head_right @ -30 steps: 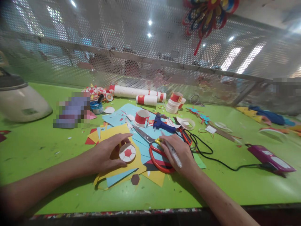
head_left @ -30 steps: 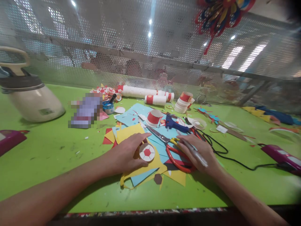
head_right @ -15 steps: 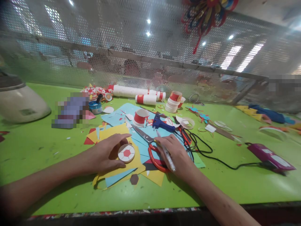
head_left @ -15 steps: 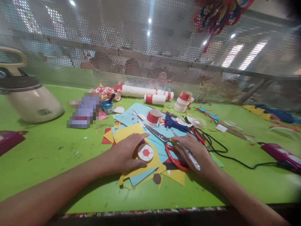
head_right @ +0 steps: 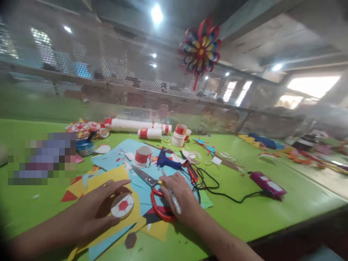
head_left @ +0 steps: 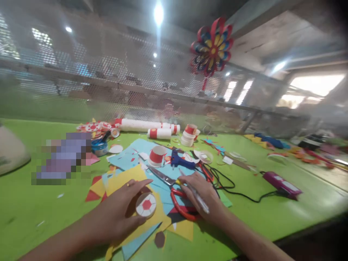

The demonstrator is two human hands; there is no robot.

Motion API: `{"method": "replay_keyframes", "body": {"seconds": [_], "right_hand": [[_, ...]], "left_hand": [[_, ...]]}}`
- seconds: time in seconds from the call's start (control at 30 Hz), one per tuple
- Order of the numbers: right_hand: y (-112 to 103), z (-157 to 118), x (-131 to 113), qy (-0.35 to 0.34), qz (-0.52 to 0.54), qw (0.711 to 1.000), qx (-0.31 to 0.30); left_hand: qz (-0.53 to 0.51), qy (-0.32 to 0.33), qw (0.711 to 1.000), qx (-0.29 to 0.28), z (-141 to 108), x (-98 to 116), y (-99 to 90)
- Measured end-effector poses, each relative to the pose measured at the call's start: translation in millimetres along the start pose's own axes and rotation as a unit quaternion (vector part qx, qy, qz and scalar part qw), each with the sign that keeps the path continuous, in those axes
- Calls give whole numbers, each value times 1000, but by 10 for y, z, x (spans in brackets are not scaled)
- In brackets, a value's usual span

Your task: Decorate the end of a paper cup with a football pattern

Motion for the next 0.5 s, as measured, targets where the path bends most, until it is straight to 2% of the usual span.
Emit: {"method": "replay_keyframes", "body": {"seconds": [0.13,0.3,0.4,0.5], "right_hand": [[-41,-8,24,26,8,999,45],[-46,-31,92,43,11,996,71],[-59,11,37,28,24,997,63],[-67,112,-120,3,42,999,32]], "left_hand": [[-49,36,997,54,25,-72,43],[-59,-25,997,38,56,-79,12],[-25,-1,999,40,69,14,-49],[-12,34,998,43,82,106,-88]]}}
Point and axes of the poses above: each hand's wrist, its own z-axis towards the middle knuckle, its own y-axis out of the palm, x = y × z, the point moved 5 cm from there along z, towards the middle knuckle, and after that the axes turned 6 degrees about y, right-handed, at the moved point
